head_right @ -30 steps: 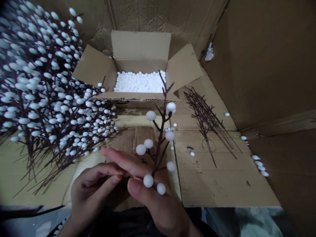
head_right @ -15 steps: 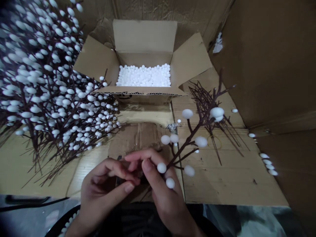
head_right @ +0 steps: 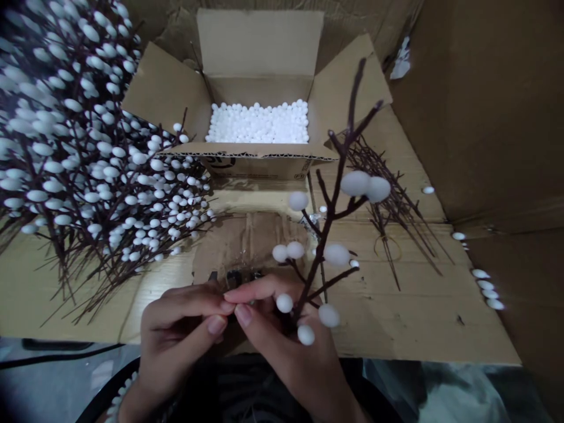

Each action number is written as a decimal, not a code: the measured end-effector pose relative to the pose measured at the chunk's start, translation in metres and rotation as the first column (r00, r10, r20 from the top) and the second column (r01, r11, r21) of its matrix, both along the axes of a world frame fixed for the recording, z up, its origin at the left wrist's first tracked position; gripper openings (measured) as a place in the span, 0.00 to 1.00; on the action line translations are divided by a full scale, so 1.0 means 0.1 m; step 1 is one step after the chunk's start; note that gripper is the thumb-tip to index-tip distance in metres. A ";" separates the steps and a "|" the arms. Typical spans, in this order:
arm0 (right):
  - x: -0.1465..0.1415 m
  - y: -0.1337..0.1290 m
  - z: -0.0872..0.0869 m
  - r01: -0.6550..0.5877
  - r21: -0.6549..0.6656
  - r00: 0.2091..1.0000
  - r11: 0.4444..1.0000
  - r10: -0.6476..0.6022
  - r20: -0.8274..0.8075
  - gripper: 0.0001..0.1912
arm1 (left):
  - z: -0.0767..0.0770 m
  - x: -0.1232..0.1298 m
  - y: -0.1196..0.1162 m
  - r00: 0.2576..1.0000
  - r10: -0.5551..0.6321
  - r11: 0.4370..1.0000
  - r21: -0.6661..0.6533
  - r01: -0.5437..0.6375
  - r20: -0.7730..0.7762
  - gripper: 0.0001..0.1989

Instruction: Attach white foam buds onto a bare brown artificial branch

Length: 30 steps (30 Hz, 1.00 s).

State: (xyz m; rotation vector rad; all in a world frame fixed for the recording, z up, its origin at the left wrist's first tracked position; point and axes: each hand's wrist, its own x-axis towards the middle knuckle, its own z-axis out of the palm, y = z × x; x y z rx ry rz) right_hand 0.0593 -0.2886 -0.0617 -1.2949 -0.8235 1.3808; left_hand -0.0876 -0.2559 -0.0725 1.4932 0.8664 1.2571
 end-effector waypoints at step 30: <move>-0.05 -0.03 -0.03 -0.061 0.084 0.991 0.995 0.070 -0.111 0.04 | -0.06 -0.04 0.04 0.940 0.136 0.863 0.504 0.043 -0.313 0.09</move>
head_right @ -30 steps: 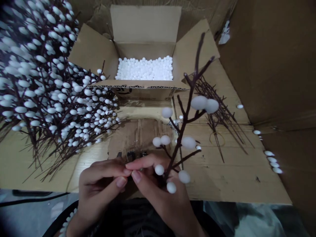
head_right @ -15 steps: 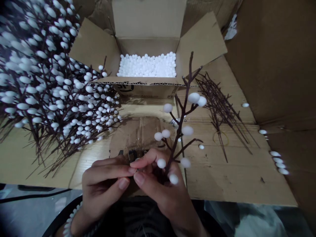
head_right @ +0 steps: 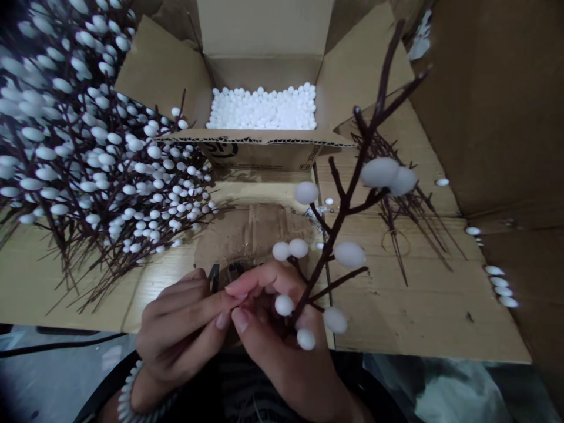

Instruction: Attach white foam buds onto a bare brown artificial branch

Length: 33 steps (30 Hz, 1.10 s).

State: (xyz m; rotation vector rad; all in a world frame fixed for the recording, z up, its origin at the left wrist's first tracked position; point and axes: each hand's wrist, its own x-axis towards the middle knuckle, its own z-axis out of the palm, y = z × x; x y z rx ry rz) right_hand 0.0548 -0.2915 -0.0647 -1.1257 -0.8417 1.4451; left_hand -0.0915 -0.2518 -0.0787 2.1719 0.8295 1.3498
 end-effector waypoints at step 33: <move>-0.03 -0.02 0.04 0.017 -0.033 1.000 0.999 -0.018 -0.019 0.02 | -0.07 0.03 0.01 0.995 -0.012 0.988 0.153 0.027 -0.100 0.10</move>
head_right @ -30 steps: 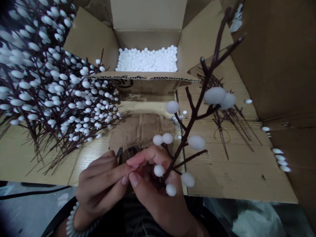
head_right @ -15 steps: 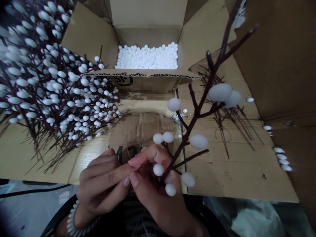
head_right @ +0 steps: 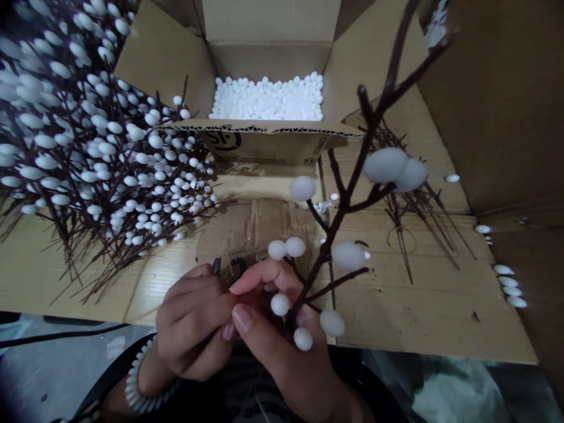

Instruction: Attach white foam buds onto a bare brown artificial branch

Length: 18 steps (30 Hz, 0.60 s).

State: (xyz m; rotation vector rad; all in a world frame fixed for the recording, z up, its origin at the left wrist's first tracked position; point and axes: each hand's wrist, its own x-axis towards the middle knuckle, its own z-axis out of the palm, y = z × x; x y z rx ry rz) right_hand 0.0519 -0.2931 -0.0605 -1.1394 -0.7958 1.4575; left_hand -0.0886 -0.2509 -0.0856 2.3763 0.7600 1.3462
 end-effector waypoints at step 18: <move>0.00 -0.04 0.10 -0.019 0.012 0.934 1.000 0.014 0.357 0.08 | -0.10 -0.03 0.03 0.998 -0.063 0.998 -0.025 0.062 -0.028 0.14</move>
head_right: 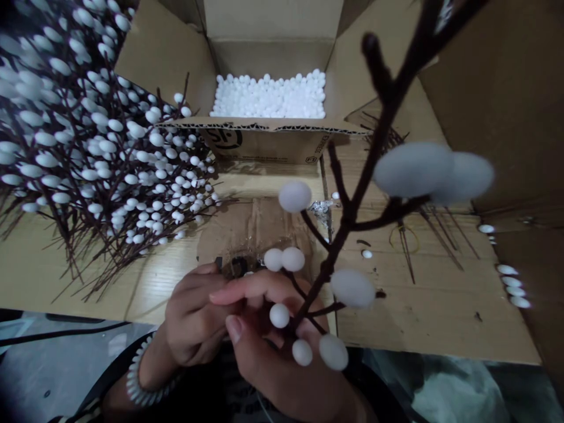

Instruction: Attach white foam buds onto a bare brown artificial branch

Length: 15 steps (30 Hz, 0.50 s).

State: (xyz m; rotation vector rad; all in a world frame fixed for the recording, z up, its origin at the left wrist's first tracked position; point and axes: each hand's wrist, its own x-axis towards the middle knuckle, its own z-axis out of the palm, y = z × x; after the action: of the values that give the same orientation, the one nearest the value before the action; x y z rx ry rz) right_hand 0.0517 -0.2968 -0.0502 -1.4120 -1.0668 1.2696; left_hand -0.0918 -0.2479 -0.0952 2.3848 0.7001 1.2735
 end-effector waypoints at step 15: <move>-0.03 0.00 0.01 0.041 -0.027 0.999 0.999 -0.041 -0.004 0.08 | 0.00 0.00 -0.01 1.000 0.001 1.000 -0.024 -0.002 -0.021 0.15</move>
State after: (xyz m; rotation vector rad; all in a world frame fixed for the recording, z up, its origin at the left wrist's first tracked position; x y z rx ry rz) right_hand 0.0485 -0.2969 -0.0489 -1.4433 -1.0157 1.2618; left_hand -0.0922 -0.2494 -0.0951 2.3815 0.7196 1.2357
